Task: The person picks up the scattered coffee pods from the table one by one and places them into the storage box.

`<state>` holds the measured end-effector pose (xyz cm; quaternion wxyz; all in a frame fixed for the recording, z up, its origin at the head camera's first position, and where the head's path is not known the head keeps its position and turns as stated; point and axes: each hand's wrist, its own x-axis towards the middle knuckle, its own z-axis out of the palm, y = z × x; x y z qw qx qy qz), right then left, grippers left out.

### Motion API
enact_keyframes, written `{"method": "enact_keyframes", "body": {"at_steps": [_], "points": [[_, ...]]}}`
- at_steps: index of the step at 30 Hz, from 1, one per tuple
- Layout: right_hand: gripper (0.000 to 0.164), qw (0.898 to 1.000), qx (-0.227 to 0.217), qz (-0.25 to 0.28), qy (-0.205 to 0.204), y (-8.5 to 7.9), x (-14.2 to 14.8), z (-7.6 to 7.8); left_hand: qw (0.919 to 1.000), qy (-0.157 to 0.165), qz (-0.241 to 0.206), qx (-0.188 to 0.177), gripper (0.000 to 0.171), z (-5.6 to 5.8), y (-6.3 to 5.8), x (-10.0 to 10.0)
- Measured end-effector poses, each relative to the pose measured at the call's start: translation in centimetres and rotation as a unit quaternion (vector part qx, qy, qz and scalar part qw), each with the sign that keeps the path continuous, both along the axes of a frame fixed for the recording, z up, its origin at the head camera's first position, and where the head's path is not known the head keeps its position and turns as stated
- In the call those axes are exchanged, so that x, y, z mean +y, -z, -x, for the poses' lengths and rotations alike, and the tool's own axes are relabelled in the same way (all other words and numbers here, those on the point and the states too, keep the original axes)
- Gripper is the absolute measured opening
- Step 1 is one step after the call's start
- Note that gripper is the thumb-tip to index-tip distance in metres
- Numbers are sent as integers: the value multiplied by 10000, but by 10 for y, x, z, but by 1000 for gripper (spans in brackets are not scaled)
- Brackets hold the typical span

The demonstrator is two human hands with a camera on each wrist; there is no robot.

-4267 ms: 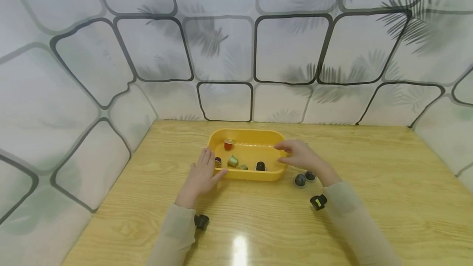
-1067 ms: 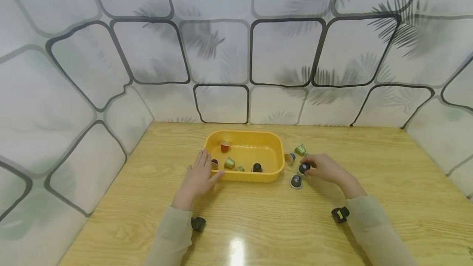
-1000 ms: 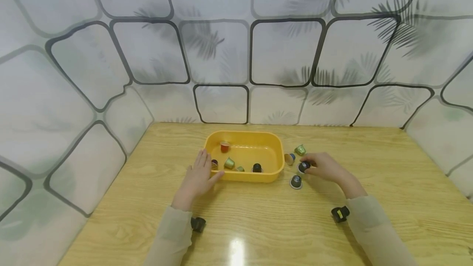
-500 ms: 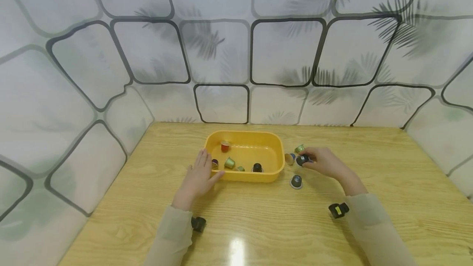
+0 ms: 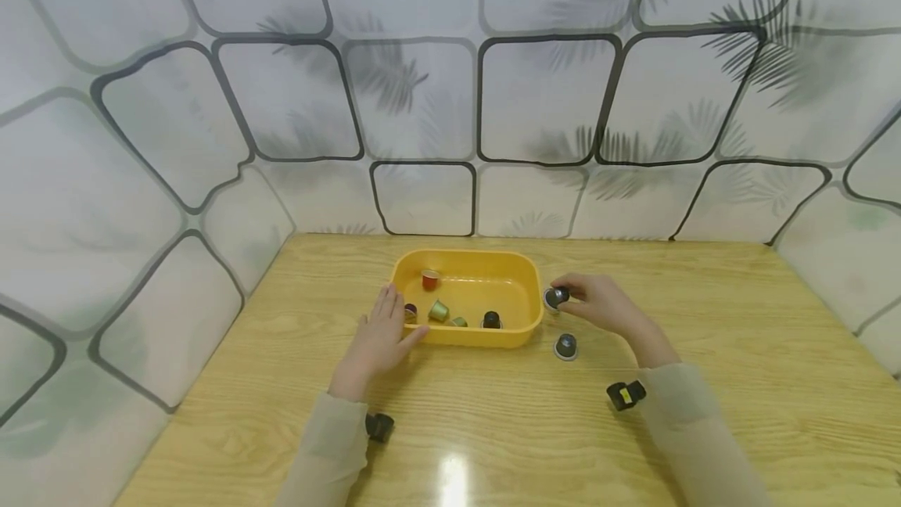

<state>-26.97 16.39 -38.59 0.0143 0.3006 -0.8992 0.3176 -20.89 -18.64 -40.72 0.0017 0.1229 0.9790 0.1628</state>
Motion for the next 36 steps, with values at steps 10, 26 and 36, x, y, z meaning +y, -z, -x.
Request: {"method": "enact_keyframes", "body": {"at_steps": [10, 26, 36], "points": [[31, 9996, -202, 171, -99, -6, -19, 5, 10000, -11, -57, -6, 79, 1, 0, 1], [32, 9994, -103, -214, -255, -12, -61, 19, 10000, 12, -14, 11, 80, 0, 1, 0], [30, 9985, -71, -356, -418, -15, -89, 27, 10000, -15, -37, -56, 80, -1, -3, 1]]}}
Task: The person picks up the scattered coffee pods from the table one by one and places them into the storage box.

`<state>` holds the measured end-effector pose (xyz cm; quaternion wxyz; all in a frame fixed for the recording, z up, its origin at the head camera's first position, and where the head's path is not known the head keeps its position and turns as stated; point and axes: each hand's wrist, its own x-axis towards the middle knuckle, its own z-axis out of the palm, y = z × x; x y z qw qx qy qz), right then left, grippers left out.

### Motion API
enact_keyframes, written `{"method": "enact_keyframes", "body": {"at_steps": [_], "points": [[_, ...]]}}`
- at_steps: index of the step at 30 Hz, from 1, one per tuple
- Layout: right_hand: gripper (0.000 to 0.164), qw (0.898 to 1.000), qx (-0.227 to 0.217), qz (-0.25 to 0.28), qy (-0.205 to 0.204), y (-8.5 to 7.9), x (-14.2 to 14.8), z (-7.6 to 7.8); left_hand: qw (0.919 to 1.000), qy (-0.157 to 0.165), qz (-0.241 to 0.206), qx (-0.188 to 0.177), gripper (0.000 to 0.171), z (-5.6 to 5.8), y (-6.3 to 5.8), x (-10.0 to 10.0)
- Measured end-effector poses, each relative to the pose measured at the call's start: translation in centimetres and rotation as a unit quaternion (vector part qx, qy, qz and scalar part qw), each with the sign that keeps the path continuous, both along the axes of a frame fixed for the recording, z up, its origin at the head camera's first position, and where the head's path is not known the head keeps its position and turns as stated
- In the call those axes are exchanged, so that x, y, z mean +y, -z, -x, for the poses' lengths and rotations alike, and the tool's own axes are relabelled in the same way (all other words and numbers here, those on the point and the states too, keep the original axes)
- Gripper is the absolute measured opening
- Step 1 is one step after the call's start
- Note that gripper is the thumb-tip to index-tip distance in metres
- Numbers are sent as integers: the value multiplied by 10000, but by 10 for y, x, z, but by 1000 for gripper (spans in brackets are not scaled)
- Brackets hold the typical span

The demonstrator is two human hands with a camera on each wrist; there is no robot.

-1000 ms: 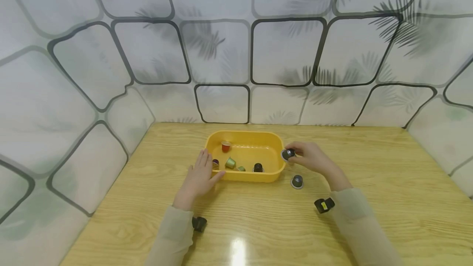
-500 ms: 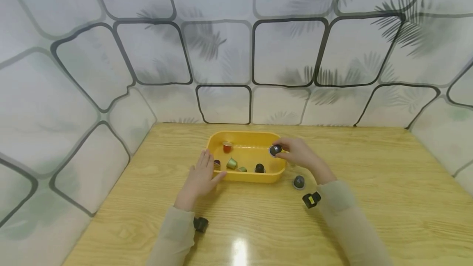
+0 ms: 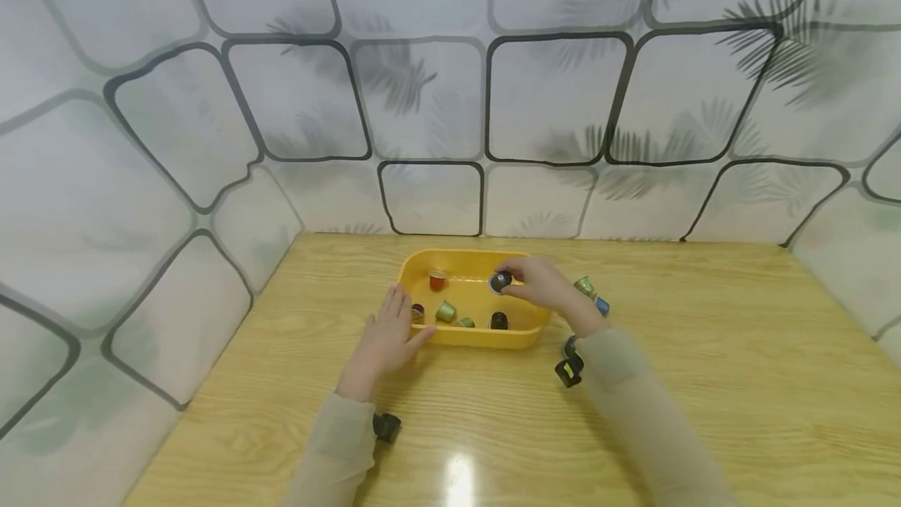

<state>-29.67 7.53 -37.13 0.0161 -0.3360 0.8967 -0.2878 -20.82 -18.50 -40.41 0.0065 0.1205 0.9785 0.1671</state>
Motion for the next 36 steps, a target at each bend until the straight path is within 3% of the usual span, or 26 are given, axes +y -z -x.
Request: {"method": "enact_keyframes", "body": {"at_steps": [10, 16, 36], "points": [[29, 9992, 218, -300, -158, 7, -32, 10, 10000, -43, 26, 32, 80, 0, 3, -1], [26, 9976, 263, -457, -450, 9, -54, 10, 9999, -41, 63, 73, 80, 1, 4, -1], [32, 9916, 359, -1030, -688, 12, -105, 14, 9996, 55, 222, 189, 77, 2, 4, -1]]}}
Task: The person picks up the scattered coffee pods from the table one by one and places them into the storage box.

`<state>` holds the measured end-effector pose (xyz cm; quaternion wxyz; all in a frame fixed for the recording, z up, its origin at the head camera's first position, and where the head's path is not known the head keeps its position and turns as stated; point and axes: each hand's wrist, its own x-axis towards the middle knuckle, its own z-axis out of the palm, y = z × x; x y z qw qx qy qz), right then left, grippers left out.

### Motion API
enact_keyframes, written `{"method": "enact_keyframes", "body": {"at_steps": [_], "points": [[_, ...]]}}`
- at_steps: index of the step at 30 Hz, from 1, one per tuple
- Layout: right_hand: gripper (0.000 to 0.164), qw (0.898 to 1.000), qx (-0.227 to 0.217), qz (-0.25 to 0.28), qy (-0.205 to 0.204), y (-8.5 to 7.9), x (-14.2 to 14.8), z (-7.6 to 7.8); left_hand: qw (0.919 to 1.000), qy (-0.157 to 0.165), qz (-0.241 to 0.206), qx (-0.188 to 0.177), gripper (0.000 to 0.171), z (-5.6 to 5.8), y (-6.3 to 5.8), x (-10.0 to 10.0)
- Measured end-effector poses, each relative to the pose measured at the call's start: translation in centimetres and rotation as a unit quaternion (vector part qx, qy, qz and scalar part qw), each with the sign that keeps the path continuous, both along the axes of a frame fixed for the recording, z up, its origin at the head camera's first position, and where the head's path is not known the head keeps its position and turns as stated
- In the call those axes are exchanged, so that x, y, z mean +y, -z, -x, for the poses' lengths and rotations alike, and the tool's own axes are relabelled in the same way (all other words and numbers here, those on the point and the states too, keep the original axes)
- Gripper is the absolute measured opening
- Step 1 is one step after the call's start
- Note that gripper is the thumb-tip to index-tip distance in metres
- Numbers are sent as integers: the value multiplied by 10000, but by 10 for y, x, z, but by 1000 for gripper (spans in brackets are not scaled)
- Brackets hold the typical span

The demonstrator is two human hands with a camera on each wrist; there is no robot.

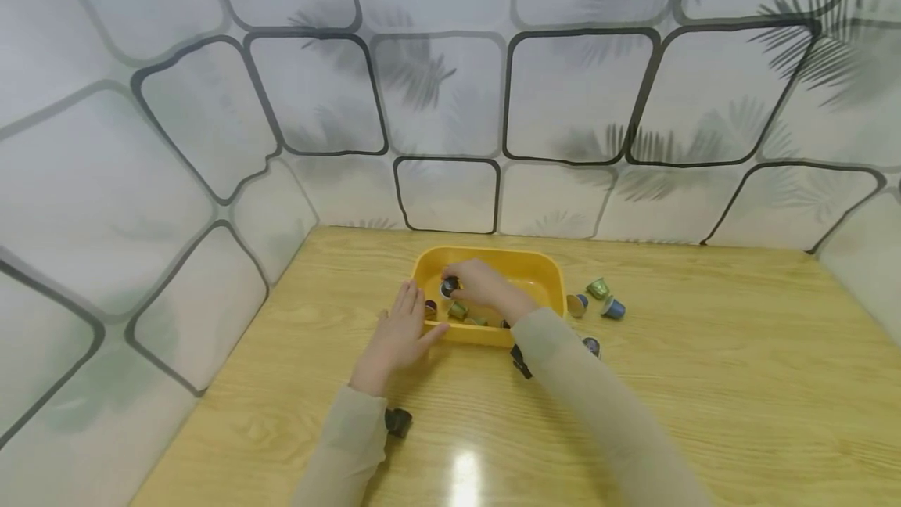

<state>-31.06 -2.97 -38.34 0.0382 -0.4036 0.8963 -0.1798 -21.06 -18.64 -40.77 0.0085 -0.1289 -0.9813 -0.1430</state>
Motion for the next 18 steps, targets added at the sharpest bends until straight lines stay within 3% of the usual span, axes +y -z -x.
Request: {"method": "enact_keyframes", "body": {"at_steps": [18], "points": [[28, 9993, -115, -323, 155, 7, -18, 2, 10000, -67, 17, -49, 78, 0, -2, 2]]}}
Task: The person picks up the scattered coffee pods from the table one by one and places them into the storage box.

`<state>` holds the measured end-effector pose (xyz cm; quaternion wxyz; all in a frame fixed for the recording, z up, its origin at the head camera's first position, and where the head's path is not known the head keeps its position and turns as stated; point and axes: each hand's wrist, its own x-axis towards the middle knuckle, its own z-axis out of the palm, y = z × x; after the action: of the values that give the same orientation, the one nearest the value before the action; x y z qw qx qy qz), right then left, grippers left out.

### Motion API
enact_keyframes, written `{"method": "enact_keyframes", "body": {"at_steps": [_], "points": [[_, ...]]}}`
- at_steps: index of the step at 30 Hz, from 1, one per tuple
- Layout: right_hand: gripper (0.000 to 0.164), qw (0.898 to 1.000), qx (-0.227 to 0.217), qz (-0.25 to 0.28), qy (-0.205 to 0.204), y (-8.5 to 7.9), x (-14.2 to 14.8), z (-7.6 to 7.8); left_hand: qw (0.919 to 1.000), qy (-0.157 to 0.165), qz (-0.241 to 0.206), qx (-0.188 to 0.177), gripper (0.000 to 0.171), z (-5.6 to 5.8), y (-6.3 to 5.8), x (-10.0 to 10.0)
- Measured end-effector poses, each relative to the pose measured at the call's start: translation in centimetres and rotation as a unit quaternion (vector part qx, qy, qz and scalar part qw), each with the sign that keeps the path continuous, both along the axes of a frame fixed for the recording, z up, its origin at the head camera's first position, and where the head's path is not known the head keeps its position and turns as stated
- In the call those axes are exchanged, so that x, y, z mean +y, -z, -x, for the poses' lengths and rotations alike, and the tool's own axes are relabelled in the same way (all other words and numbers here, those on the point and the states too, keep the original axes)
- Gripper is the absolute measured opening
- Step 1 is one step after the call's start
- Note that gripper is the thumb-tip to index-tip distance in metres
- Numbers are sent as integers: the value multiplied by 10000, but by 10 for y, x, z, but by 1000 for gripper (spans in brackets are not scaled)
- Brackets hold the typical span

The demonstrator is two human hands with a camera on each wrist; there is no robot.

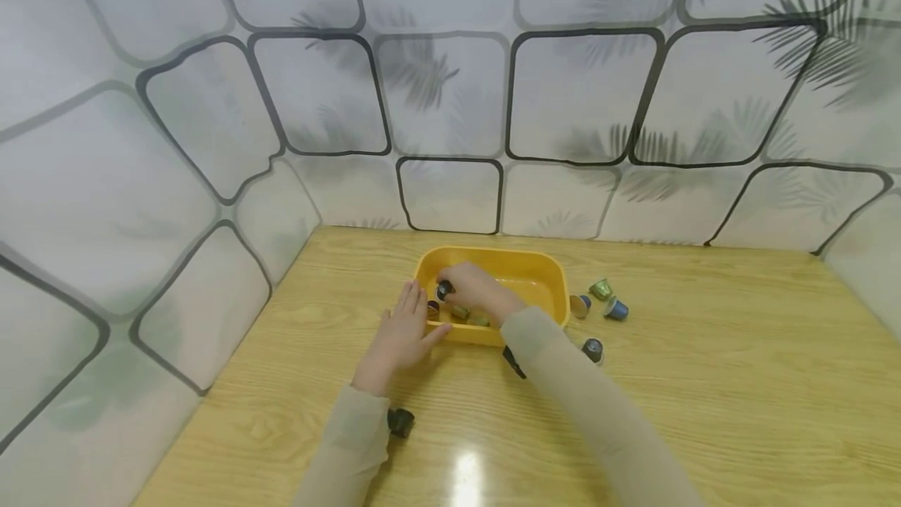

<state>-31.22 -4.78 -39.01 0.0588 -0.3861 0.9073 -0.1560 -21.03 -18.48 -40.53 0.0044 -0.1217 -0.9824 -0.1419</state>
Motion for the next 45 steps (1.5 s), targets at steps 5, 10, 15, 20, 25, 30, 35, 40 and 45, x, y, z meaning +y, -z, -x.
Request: {"method": "enact_keyframes", "body": {"at_steps": [5, 10, 15, 20, 25, 30, 35, 40, 45], "points": [[27, 9999, 28, -161, 15, 1, -2, 0, 10000, 9, 2, -40, 78, -1, 0, 1], [23, 9995, 9, -307, 26, 1, -3, 0, 10000, 5, -37, -69, 79, 0, 0, 1], [21, 9991, -82, -423, 52, 1, -4, 0, 10000, 23, 29, -25, 78, -1, 0, 0], [23, 9987, -116, -490, 51, 4, -4, 0, 10000, 26, 22, 0, 78, -1, 0, 0], [21, 9982, -17, -606, 9, 6, -5, 2, 10000, 22, -7, -17, 78, -1, 0, 0], [11, 9981, -31, -614, -40, 7, -5, 2, 10000, 14, -25, -48, 78, -1, 0, -1], [7, 9981, -81, -601, -114, 6, -4, 1, 10000, 28, -51, -55, 78, 0, 1, -1], [6, 9978, -293, -586, -113, 7, -3, 1, 10000, 19, -56, -58, 78, 0, 1, -1], [6, 9974, -359, -621, -93, 7, -3, 1, 10000, -6, -21, -50, 78, 1, 2, -1]]}}
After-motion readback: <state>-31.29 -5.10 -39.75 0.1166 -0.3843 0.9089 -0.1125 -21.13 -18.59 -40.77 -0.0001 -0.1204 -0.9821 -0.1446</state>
